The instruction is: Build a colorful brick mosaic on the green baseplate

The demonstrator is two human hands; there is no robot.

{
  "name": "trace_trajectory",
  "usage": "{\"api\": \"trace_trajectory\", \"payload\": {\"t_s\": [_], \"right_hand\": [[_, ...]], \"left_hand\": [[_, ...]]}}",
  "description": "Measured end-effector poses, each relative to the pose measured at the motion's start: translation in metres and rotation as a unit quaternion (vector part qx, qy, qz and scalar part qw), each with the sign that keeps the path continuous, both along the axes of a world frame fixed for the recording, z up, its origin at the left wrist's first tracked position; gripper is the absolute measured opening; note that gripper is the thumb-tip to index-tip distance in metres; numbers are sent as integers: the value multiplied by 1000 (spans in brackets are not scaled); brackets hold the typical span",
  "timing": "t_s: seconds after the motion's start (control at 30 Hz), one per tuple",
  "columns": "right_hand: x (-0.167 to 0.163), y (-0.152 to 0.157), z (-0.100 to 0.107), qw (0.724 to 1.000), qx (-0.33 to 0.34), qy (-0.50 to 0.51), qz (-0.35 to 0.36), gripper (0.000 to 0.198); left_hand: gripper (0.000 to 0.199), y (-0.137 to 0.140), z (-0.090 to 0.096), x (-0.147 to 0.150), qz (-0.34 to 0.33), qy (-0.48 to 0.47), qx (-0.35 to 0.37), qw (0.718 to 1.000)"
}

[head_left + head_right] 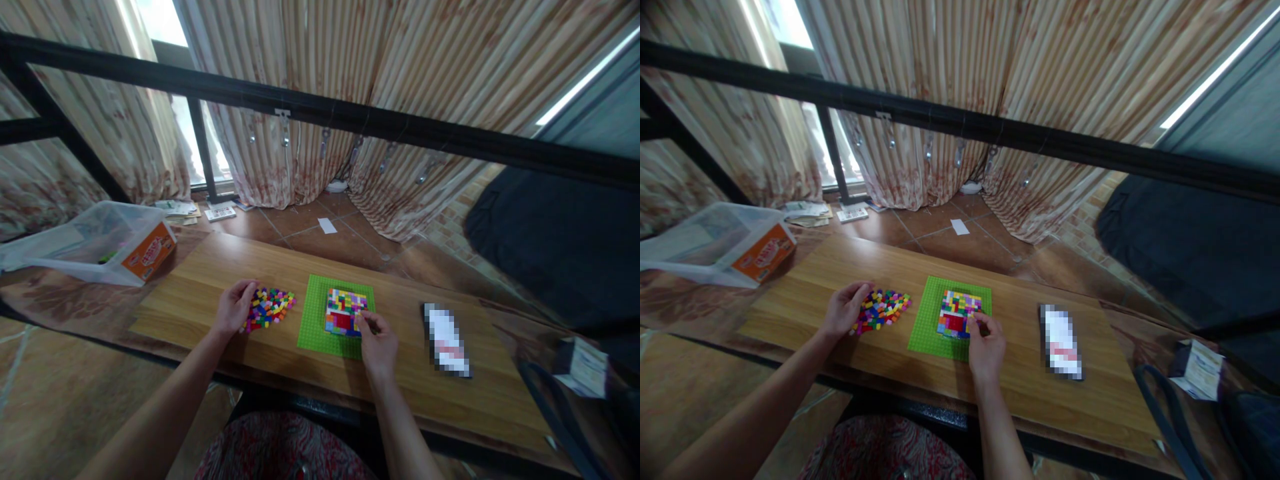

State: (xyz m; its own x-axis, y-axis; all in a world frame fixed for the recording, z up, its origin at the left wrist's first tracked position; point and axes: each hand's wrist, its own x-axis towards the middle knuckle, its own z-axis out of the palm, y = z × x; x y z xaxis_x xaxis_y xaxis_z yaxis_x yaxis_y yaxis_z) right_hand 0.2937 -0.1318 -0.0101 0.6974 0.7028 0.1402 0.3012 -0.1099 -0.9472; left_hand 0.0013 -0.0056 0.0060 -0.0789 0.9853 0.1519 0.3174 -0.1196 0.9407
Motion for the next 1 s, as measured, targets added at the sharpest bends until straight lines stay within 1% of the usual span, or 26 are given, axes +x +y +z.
{"api": "trace_trajectory", "payload": {"t_s": [0.17, 0.37, 0.5, 0.6, 0.7, 0.83, 0.9, 1.0], "right_hand": [[0, 0, 0, 1000, -6, -15, -2, 42], [-1, 2, 0, 1000, 2, -7, -2, 42], [-1, 2, 4, 1000, 9, 11, 12, 41], [0, 0, 8, 999, 18, 45, 22, 41], [1, -5, 12, 997, 19, 72, 3, 41], [-7, -15, 20, 999, 14, 15, -36, 41], [-18, -19, 28, 999, 29, -27, -25, 39], [-38, -23, 41, 992, 76, -102, 14, 33]], "left_hand": [[35, 0, -1, 0, -1, -2, 0, 1000], [35, 0, 0, 2, 1, -10, -5, 1000], [34, 0, 2, 2, -2, -8, 1, 1000], [33, 1, 2, 2, -11, -7, 8, 1000], [33, 1, 1, 1, -18, -2, 10, 1000], [34, -1, 0, 0, -21, 5, 9, 1000], [34, -2, 0, 1, -22, 4, 10, 1000], [34, -2, -1, 1, -19, 1, 12, 1000]]}}
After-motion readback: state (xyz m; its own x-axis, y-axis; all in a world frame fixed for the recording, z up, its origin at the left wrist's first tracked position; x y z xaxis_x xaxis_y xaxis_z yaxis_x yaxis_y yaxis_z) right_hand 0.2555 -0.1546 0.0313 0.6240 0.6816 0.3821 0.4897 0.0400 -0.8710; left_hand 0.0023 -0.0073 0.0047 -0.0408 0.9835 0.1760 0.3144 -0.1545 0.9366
